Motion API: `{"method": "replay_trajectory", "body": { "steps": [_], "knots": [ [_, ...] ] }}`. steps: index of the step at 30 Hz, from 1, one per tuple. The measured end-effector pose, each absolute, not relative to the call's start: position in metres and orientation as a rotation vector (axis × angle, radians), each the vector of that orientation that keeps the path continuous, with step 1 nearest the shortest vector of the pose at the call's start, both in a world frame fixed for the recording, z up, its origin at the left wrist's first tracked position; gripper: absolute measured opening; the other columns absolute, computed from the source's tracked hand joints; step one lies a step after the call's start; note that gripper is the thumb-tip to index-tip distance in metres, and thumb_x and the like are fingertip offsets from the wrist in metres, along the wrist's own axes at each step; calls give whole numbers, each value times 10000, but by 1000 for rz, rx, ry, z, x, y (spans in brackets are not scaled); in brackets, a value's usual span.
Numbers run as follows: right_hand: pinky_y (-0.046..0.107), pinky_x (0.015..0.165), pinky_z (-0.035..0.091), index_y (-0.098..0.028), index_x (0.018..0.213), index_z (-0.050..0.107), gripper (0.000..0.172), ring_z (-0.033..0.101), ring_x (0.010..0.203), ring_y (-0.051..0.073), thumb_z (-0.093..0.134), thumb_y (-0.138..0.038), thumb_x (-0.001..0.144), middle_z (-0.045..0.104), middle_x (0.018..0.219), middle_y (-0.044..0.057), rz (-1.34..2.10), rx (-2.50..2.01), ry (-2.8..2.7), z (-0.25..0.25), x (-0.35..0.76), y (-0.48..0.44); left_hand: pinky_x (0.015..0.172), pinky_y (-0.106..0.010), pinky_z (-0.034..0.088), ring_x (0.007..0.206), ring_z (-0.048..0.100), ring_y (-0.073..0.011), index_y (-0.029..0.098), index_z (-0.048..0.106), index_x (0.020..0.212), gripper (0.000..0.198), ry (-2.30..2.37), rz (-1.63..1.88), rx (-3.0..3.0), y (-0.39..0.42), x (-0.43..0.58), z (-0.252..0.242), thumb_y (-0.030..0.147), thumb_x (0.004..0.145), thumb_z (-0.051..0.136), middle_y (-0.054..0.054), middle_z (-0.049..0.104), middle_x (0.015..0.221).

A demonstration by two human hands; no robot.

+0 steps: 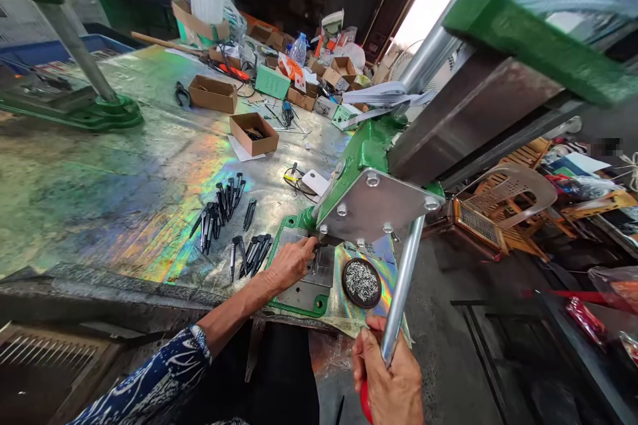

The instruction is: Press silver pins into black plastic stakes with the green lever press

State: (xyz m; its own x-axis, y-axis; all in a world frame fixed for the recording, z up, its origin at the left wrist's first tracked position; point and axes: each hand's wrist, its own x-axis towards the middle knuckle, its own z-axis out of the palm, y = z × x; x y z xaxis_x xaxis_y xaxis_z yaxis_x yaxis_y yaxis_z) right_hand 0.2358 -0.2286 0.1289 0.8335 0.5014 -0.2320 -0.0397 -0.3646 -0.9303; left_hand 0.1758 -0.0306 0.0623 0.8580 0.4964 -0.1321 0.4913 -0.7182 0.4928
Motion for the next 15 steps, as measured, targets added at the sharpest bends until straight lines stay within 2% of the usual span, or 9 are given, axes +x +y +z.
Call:
{"method": "replay_trajectory", "body": {
  "steps": [4, 9, 15],
  "knots": [
    [244, 335, 388, -175, 897, 458, 564, 432, 379, 109, 736, -576, 615, 522, 569, -39, 465, -1782, -340, 115, 235, -215, 755, -368, 494, 917, 618, -252, 168, 436, 1159, 287, 731, 25, 2503, -31, 176, 60, 153, 888, 343, -112, 582, 1067],
    [232, 369, 405, -164, 942, 461, 478, 465, 426, 111, 709, -498, 709, 542, 600, -33, 531, -1770, -410, 112, 235, -217, 758, -347, 494, 942, 613, -248, 159, 434, 1160, 316, 693, 13, 2512, -31, 174, 66, 120, 852, 375, -115, 586, 1078],
    [260, 393, 450, -137, 1004, 481, 600, 496, 442, 143, 754, -529, 641, 558, 577, -12, 590, -1895, -396, 137, 233, -239, 745, -337, 493, 914, 622, -239, 151, 413, 1169, 357, 708, 24, 2508, -32, 172, 70, 90, 817, 413, -116, 594, 1059]
  ]
}}
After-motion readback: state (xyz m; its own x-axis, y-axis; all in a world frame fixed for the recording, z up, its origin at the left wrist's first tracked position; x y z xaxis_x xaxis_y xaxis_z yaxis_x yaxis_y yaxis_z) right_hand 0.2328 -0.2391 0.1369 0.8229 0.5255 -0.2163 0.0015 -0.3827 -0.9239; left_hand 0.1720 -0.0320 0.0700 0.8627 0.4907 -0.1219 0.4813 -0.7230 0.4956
